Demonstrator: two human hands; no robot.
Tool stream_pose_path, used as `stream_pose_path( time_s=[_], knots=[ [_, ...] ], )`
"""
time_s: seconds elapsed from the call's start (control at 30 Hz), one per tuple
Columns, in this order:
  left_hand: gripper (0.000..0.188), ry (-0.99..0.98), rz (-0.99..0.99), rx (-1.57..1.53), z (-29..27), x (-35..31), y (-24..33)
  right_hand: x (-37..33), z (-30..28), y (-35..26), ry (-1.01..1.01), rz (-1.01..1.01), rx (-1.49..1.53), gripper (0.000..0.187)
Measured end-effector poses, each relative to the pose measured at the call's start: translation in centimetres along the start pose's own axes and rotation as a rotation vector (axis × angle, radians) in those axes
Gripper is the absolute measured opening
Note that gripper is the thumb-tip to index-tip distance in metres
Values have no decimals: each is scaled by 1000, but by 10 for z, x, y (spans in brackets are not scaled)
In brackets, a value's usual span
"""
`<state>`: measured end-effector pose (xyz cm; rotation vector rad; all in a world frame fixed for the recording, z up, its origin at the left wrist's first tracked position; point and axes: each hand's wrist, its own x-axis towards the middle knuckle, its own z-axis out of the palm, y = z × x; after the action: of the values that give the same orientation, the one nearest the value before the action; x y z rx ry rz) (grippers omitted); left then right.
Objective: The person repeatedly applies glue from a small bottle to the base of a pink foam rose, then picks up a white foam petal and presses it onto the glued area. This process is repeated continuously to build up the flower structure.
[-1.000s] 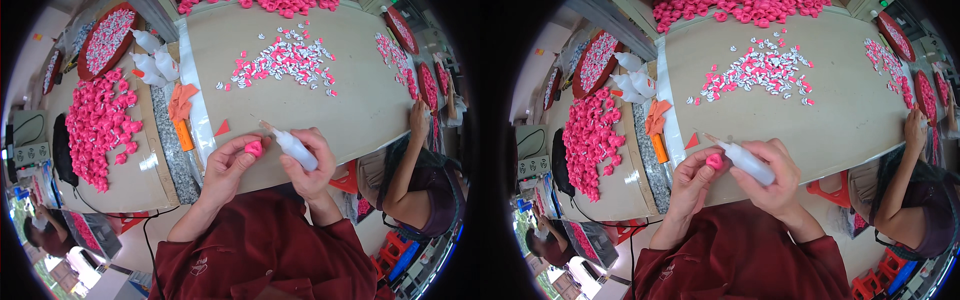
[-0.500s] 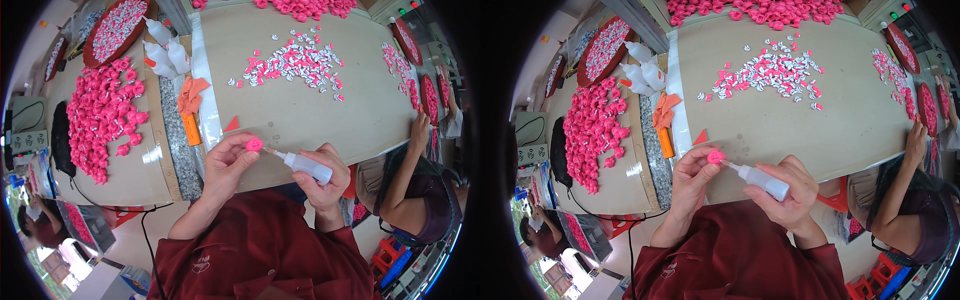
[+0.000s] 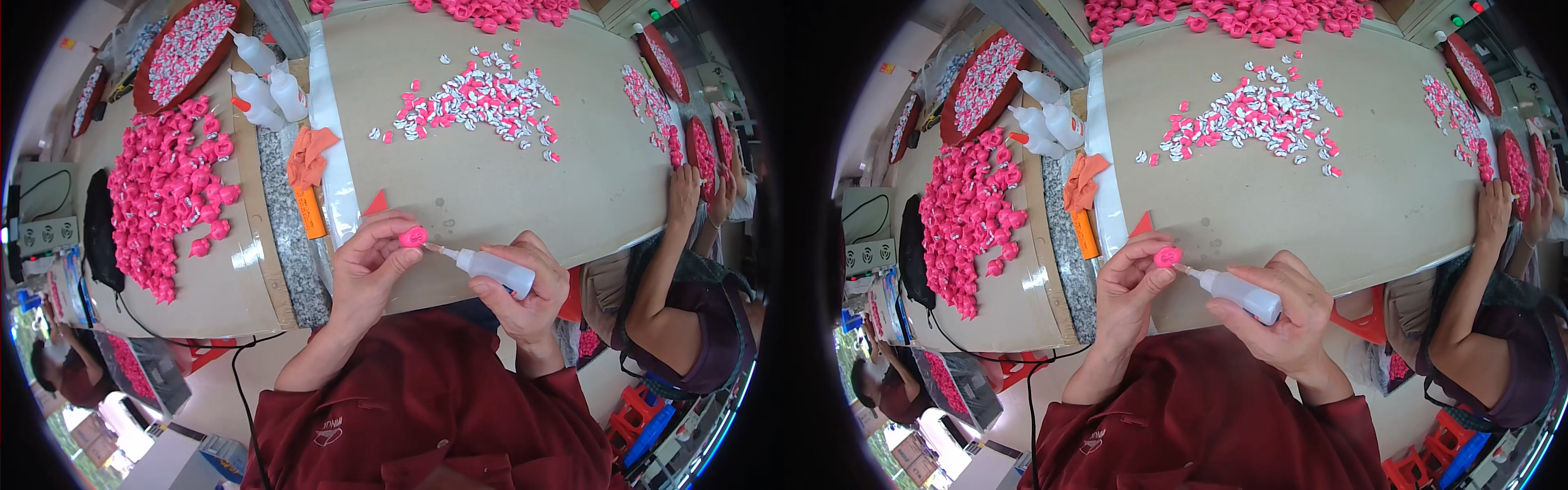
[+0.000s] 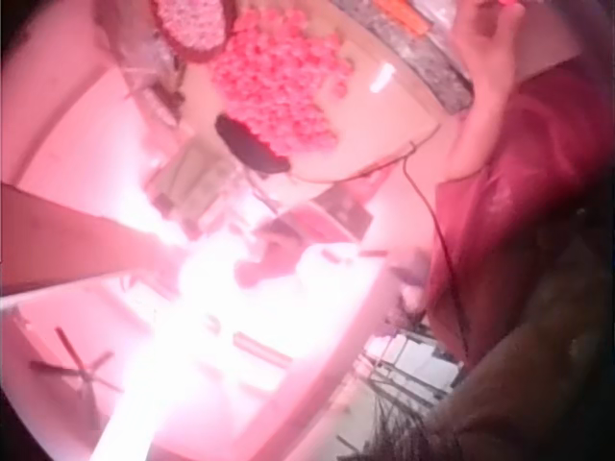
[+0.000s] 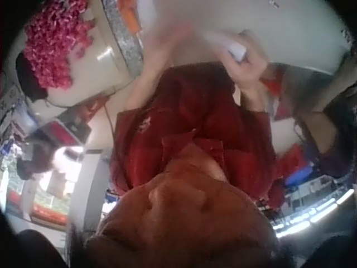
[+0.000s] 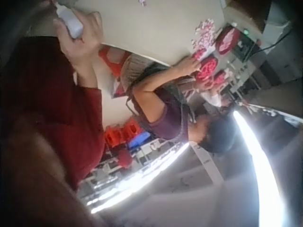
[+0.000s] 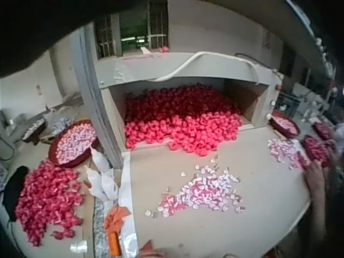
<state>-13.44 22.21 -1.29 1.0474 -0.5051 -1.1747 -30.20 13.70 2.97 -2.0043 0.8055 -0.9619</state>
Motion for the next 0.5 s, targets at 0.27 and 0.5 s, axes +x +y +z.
stream_pose_path(
  time_s=[0.27,0.5],
  knots=[
    [27,10,-33,-24,0,-1,0,1,-1,-2,29,-24,12,32],
    [26,9,-32,-25,1,-1,1,3,0,-2,16,-10,2,32]
  ],
)
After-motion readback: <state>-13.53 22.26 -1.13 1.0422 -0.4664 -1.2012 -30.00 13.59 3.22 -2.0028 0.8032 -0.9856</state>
